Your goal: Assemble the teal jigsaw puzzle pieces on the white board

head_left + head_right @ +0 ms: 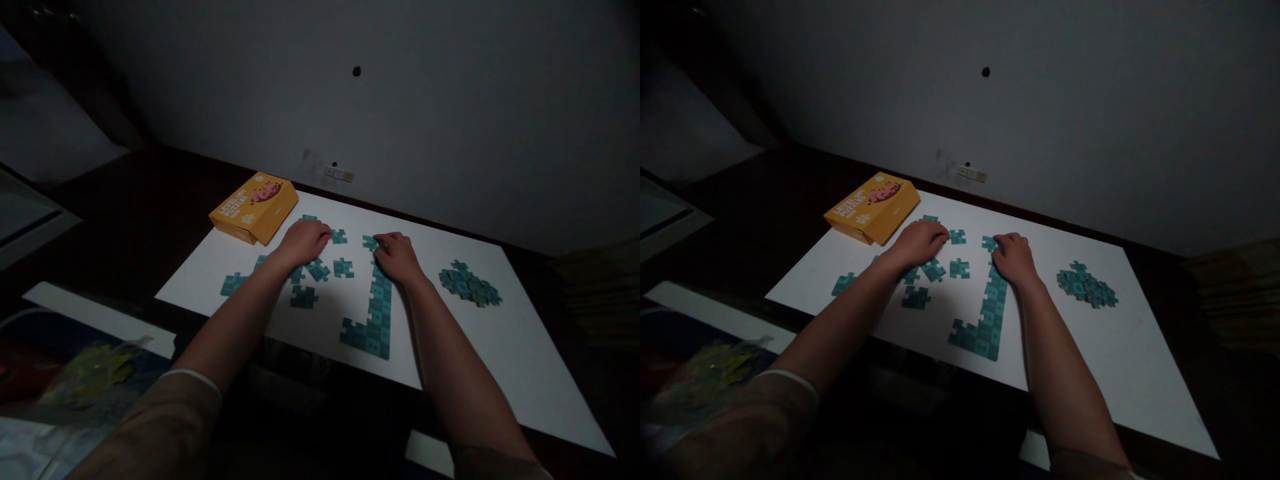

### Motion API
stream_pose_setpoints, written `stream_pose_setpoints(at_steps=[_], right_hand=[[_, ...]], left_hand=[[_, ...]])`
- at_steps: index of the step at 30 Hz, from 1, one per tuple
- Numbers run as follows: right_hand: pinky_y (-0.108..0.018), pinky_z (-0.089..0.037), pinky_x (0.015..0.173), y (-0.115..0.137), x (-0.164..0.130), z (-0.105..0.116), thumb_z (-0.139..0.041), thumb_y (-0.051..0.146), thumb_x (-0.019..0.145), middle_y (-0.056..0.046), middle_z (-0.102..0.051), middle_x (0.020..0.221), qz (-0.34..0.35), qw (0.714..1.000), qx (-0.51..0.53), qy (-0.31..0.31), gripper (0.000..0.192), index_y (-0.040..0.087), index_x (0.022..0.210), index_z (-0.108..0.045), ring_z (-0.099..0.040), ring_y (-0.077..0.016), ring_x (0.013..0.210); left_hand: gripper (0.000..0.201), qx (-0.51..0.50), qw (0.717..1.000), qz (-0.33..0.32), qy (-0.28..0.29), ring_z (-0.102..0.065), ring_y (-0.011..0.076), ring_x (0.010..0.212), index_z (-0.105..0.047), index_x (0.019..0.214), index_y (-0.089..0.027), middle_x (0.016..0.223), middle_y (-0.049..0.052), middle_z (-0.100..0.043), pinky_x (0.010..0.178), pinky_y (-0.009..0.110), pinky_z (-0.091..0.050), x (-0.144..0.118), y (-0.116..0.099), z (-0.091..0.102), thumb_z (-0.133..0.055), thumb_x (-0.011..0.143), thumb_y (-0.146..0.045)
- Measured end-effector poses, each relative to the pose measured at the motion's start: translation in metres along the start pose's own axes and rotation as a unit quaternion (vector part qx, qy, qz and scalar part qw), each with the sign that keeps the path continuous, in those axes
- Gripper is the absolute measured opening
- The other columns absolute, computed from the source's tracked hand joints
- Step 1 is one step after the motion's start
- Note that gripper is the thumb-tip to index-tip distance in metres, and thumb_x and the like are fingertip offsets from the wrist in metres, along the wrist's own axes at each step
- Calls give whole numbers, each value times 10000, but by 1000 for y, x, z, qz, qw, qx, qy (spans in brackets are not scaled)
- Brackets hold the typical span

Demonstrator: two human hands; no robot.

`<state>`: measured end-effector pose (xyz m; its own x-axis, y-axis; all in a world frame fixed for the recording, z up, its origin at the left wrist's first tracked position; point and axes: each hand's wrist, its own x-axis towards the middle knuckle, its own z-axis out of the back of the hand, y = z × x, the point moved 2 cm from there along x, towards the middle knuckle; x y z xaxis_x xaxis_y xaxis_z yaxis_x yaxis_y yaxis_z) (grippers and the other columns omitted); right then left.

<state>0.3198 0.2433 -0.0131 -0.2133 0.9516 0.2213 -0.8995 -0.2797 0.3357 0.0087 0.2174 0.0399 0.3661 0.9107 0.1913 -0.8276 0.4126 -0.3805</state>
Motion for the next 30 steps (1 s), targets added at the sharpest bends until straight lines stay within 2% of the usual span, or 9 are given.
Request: stream_pose_setpoints(at_steps=[5,7,9,12,15,18,22,27,30], right_hand=[[-569,-501,1220,-1,-1,5,-578,279,991,-230,-759,1386,-22,1000,-10,-9,544,123,1449,-826,-644,-429,1311],[-562,-517,1182,-4,-2,10,-580,302,1001,-228,-766,1380,-39,999,-14,-19,508,140,1417,-822,-655,-424,1305],[-524,-554,1064,-9,-2,17,-596,335,997,-210,-789,1325,-64,998,-5,-21,434,175,1330,-824,-690,-402,1223],[-437,-522,833,-17,-3,27,-621,397,972,-142,-823,1072,-98,994,30,34,265,226,1053,-807,-711,-335,963],[-397,-459,752,-24,-6,35,-647,435,929,-86,-776,862,-74,987,87,111,234,240,848,-749,-673,-280,819],[-377,-451,737,-30,-8,40,-675,415,857,-60,-752,828,-47,978,152,137,221,229,899,-787,-639,-249,775],[-361,-444,695,-40,-12,41,-706,389,802,-39,-723,828,-68,961,212,165,353,217,1075,-851,-592,-224,725],[-366,-471,710,-42,-13,42,-797,389,812,-34,-709,878,-27,950,245,191,350,231,1119,-856,-614,-219,757],[-371,-476,702,-39,-11,43,-831,371,805,-45,-718,910,-20,951,239,195,342,235,1117,-867,-606,-214,748]], left_hand=[[375,3,996,-65,60,-748,342,1292,-878,1276,-264,1326,111,-856,1160,514,-549,-1,-15,-10,-586,1042,-238],[359,1,992,-94,85,-725,348,1330,-852,1333,-259,1379,121,-834,1191,508,-529,-2,-19,-12,-664,1034,-327],[456,6,988,-113,108,-697,376,1352,-821,1397,-247,1434,147,-800,1200,526,-521,-4,-23,-14,-756,1013,-485],[638,31,983,-118,135,-656,415,1378,-798,1436,-231,1498,181,-751,1199,564,-509,-6,-28,-18,-832,958,-653],[647,48,982,-114,141,-636,416,1392,-802,1428,-230,1517,180,-732,1199,560,-496,-5,-31,-21,-843,955,-669],[589,36,983,-113,139,-640,408,1381,-822,1398,-221,1488,174,-741,1196,545,-486,-3,-32,-22,-845,965,-619],[550,28,984,-111,140,-641,400,1366,-825,1376,-232,1478,166,-739,1182,536,-483,-2,-30,-23,-844,965,-597],[539,23,982,-117,146,-647,398,1358,-801,1384,-196,1461,177,-739,1201,543,-488,-2,-30,-24,-833,983,-554],[540,19,982,-111,149,-650,394,1360,-785,1403,-213,1461,167,-739,1201,540,-494,-2,-30,-24,-832,984,-551]])
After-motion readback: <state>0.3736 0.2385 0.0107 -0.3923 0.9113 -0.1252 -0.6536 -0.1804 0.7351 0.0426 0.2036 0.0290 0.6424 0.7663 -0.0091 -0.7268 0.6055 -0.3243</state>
